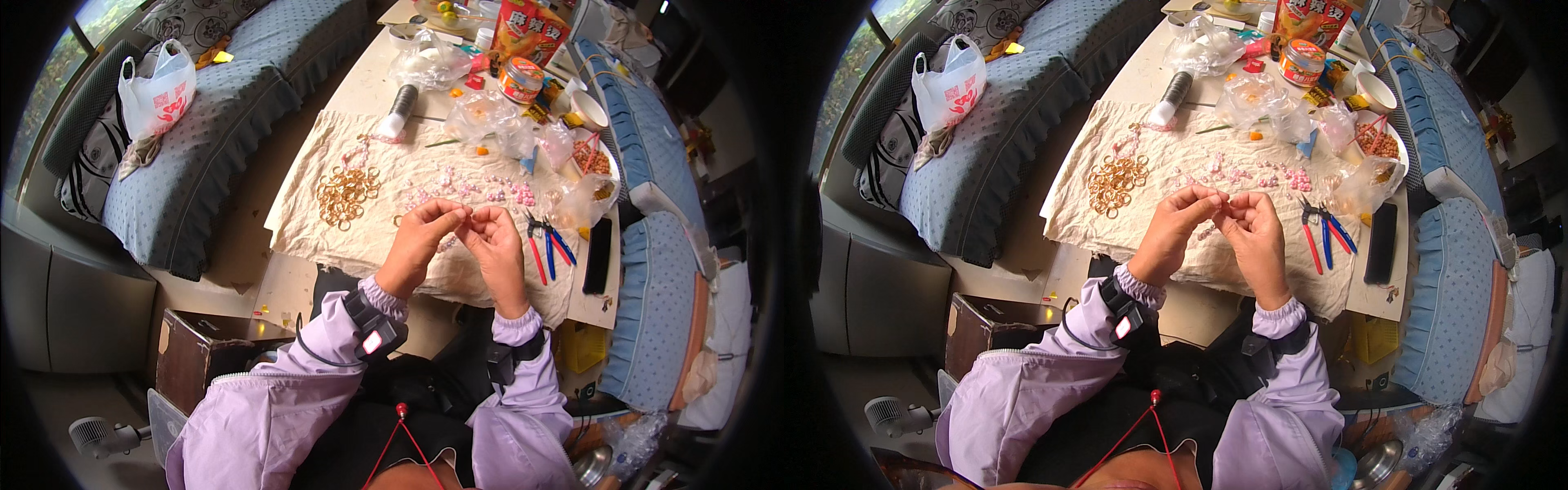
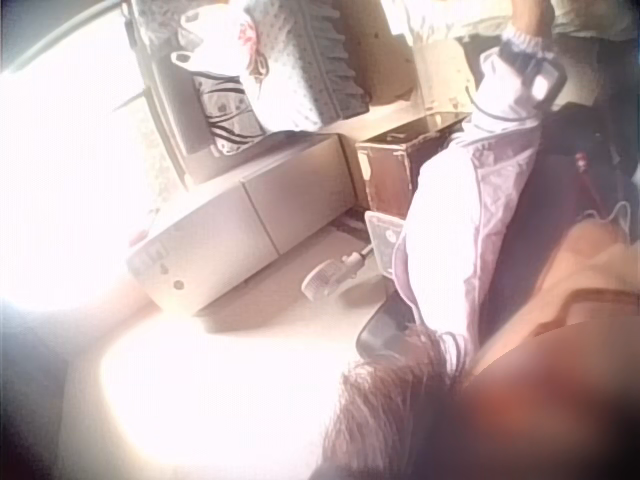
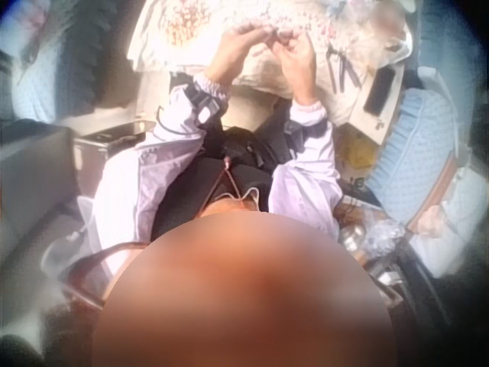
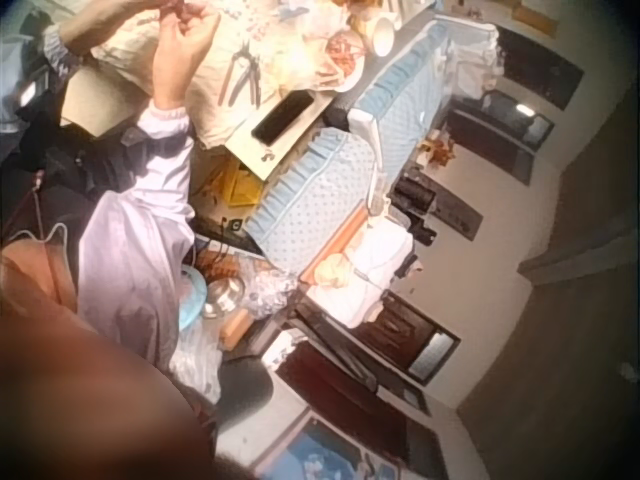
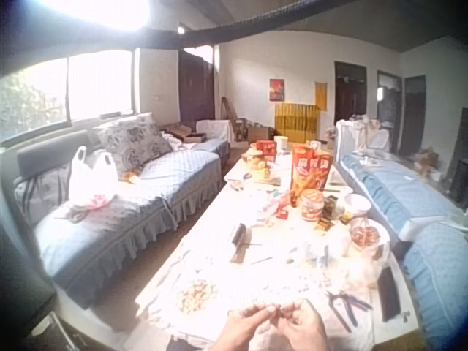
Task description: The person strings pink and white beads onto a thin wire, then uses pliers to attach a gold keyring to the finished strand. The completed keychain is placed on the table among other finished pieces.
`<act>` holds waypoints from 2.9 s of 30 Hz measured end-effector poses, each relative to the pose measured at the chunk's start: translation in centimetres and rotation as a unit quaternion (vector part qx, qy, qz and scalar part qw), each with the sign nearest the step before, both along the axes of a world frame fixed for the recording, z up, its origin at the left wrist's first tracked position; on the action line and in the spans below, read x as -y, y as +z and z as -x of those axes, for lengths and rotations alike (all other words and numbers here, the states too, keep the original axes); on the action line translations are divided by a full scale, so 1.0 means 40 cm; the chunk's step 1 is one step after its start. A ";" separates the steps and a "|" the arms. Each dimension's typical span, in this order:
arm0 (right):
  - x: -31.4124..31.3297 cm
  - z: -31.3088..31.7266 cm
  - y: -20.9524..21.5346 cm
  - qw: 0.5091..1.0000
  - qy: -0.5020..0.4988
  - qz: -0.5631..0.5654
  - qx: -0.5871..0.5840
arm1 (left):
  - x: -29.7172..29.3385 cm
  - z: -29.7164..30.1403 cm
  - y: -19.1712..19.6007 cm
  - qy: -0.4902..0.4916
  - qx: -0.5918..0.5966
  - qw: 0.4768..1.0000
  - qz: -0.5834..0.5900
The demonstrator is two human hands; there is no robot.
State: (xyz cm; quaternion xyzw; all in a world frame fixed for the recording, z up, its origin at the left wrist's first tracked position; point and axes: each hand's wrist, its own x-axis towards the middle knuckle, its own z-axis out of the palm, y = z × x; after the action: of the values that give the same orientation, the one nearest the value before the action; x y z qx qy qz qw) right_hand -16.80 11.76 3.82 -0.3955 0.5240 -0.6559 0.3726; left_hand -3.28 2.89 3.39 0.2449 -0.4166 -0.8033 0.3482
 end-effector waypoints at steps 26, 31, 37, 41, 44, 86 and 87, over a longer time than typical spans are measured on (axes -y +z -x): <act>0.002 -0.033 -0.004 0.987 -0.092 -0.011 -0.128 | -0.007 0.021 -0.015 0.066 -0.048 0.996 -0.027; -0.018 -0.051 0.025 0.961 -0.105 -0.115 -0.230 | 0.007 0.026 -0.023 0.055 -0.060 0.996 -0.045; -0.006 -0.066 0.008 0.942 -0.156 -0.092 -0.283 | 0.011 0.027 -0.033 0.022 -0.107 0.990 -0.085; 0.004 -0.064 -0.006 0.944 -0.173 -0.042 -0.279 | -0.001 0.026 -0.032 0.032 -0.090 0.993 -0.075; 0.003 -0.057 -0.003 0.946 -0.170 -0.007 -0.275 | -0.007 0.024 -0.025 0.037 -0.076 0.995 -0.049; 0.015 -0.092 0.058 0.873 -0.217 0.011 -0.437 | -0.014 0.010 0.040 0.033 -0.096 0.986 -0.133; 0.014 -0.094 0.057 0.877 -0.217 0.007 -0.430 | -0.014 0.011 0.038 0.037 -0.108 0.984 -0.134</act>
State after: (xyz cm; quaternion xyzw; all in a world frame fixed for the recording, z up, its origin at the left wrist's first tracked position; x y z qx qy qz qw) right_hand -13.06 11.20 6.10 -0.5178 0.7001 -0.4897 -0.0434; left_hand -3.71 3.46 4.90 0.2161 -0.2561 -0.8602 0.3844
